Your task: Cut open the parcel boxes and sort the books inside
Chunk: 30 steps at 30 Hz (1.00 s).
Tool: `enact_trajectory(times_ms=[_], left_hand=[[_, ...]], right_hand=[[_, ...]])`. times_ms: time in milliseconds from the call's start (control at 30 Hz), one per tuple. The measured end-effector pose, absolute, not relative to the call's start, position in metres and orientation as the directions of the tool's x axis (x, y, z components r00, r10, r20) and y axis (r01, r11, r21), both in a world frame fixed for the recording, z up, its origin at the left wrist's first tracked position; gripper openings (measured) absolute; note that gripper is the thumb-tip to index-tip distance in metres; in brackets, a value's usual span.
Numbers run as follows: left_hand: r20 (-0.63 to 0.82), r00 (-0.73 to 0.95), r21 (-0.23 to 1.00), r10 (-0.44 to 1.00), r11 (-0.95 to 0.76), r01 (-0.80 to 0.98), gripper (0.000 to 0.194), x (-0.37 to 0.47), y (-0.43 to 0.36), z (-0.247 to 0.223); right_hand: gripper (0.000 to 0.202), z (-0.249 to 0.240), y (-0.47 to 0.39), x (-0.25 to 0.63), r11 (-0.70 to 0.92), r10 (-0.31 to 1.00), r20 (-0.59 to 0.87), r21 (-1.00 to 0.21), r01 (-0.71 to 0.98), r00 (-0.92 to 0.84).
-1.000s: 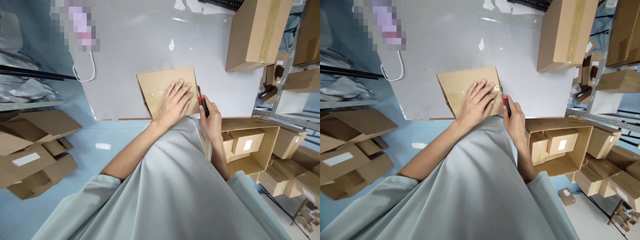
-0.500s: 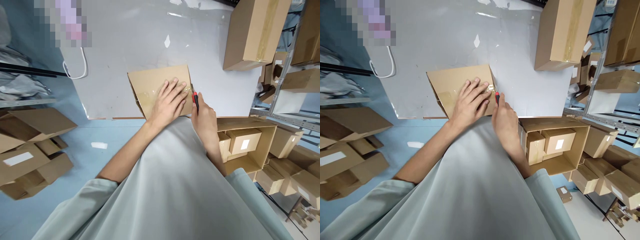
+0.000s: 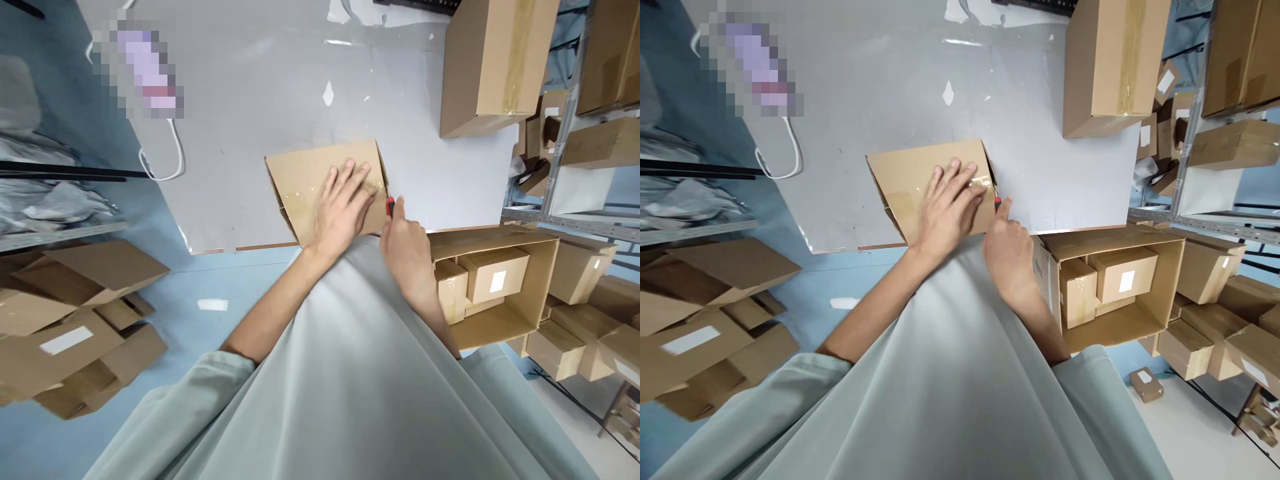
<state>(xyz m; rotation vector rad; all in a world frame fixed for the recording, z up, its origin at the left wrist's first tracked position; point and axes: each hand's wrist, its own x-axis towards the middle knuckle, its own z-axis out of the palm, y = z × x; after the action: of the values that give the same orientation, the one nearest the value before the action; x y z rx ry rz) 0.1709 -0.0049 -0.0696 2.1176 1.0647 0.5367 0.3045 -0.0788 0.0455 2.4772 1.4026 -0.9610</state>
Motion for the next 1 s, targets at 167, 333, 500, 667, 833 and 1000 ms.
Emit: enact_trajectory(times_ms=[167, 333, 500, 667, 833, 1000], left_hand=[[0.044, 0.564, 0.749, 0.824, -0.401, 0.528, 0.04, 0.169, -0.005, -0.068], [0.063, 0.558, 0.739, 0.827, -0.415, 0.531, 0.043, 0.17, -0.009, -0.071], [0.067, 0.551, 0.731, 0.832, -0.417, 0.54, 0.042, 0.163, -0.005, -0.065], [0.165, 0.275, 0.656, 0.947, -0.314, 0.686, 0.049, 0.116, -0.017, -0.057], [0.069, 0.024, 0.672, 0.997, -0.064, 0.738, 0.08, 0.049, -0.02, -0.09], [-0.009, -0.106, 0.66, 0.994, 0.085, 0.747, 0.08, -0.018, -0.015, -0.113]], right_hand=[[0.064, 0.046, -0.087, 0.297, -0.561, 0.738, -0.565, -0.212, 0.8, 0.368], [0.063, 0.052, -0.099, 0.303, -0.576, 0.69, -0.63, -0.181, 0.797, 0.355], [0.06, 0.061, -0.108, 0.316, -0.577, 0.72, -0.608, -0.259, 0.775, 0.333], [0.057, 0.012, -0.116, 0.371, -0.609, 0.792, -0.358, -0.397, 0.687, 0.495], [0.036, -0.13, -0.081, 0.421, -0.761, 0.647, -0.402, -0.286, 0.582, 0.648], [0.039, -0.204, -0.066, 0.42, -0.818, 0.548, -0.479, -0.136, 0.559, 0.685]])
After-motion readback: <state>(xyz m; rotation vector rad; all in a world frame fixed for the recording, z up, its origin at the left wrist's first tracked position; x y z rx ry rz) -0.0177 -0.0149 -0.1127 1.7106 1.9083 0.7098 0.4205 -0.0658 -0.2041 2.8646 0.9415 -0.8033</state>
